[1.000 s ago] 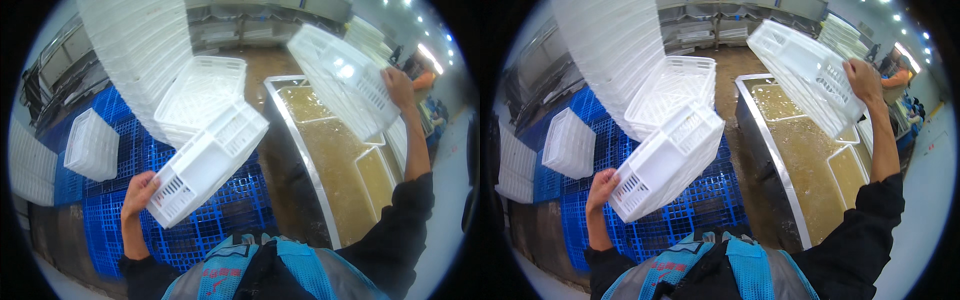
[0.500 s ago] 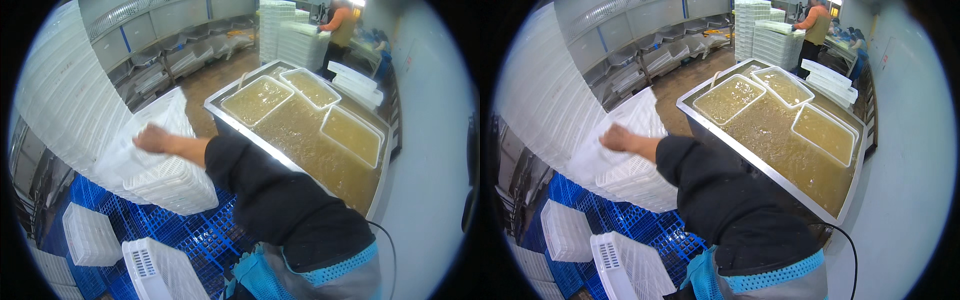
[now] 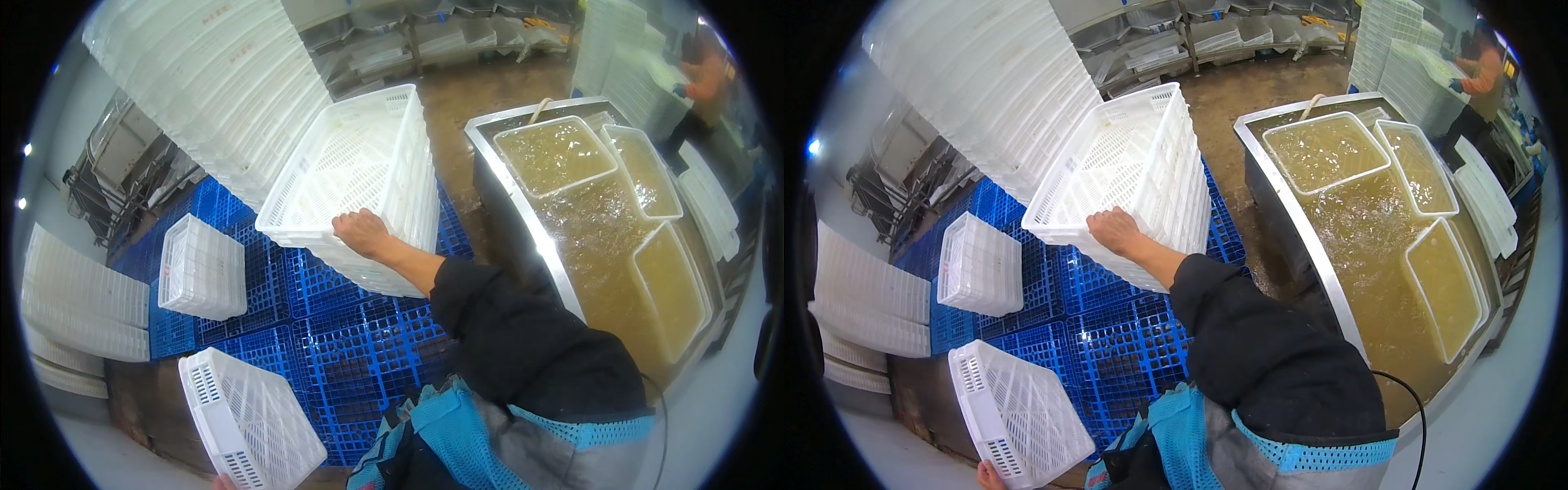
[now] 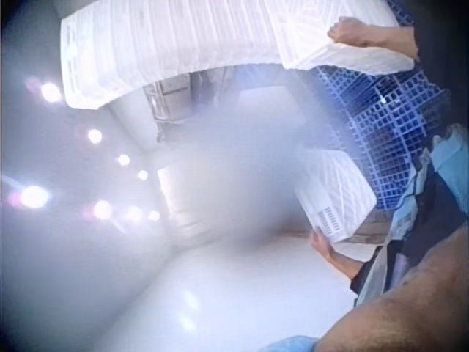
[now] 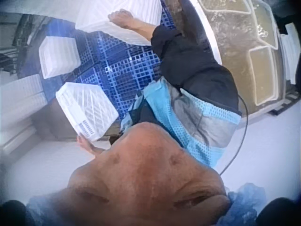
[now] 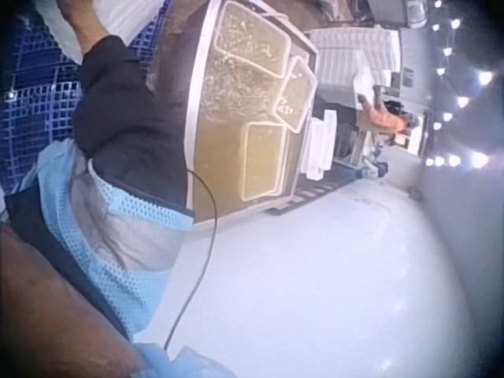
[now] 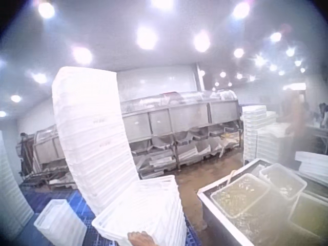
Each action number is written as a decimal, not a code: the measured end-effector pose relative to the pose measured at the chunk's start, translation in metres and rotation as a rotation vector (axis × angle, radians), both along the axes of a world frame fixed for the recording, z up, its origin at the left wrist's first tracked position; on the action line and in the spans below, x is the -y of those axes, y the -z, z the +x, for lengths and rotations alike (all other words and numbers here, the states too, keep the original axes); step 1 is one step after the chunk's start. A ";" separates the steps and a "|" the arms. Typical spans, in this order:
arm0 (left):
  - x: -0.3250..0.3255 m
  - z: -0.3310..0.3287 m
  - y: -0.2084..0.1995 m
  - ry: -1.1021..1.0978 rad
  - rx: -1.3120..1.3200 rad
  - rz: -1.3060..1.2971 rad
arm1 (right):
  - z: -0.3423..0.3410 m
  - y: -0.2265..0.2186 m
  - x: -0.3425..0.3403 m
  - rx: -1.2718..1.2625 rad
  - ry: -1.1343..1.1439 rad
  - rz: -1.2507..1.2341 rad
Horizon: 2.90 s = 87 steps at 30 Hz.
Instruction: The person repeatedly picks up white plastic baskets, dips them into a water-filled tub, and places them onto a stack on a blue pallet. The person handles the baskets one at a time, rinsing them in the water and stacking them neatly.
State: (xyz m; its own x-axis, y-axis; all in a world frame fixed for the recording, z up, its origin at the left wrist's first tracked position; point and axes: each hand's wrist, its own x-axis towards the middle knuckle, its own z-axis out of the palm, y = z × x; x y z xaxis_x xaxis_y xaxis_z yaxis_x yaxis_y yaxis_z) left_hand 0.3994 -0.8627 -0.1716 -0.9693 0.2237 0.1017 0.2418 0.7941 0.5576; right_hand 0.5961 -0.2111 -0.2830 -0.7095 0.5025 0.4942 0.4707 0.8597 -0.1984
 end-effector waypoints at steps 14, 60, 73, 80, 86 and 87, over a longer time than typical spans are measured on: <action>-0.012 -0.047 0.050 -0.029 0.016 0.309 | 0.005 0.032 -0.042 -0.029 -0.055 -0.089; -0.574 -0.115 -0.031 1.484 -0.478 -0.283 | 0.167 -0.020 -0.009 -1.266 0.100 -1.890; -0.577 -0.130 0.077 0.666 0.820 0.928 | 0.060 -0.072 -0.057 -0.772 0.177 -1.258; -0.590 -0.138 0.096 0.684 0.938 1.065 | 0.034 -0.110 -0.008 -0.198 0.180 -0.238; -0.597 -0.124 0.065 0.711 0.849 1.104 | 0.012 -0.111 0.006 0.113 0.104 -0.331; -0.601 -0.117 0.051 0.751 0.830 1.138 | 0.020 -0.110 0.001 0.068 0.139 -0.311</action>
State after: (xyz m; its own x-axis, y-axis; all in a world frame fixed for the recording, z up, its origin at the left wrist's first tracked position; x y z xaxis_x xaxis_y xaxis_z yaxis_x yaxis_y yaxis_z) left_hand 0.2826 -0.2612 -0.2226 -0.5480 0.8339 0.0655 -0.2905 -0.2631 0.9200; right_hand 0.6165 -0.2124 -0.1733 -0.6495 0.7158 0.2564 0.6001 0.6897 -0.4051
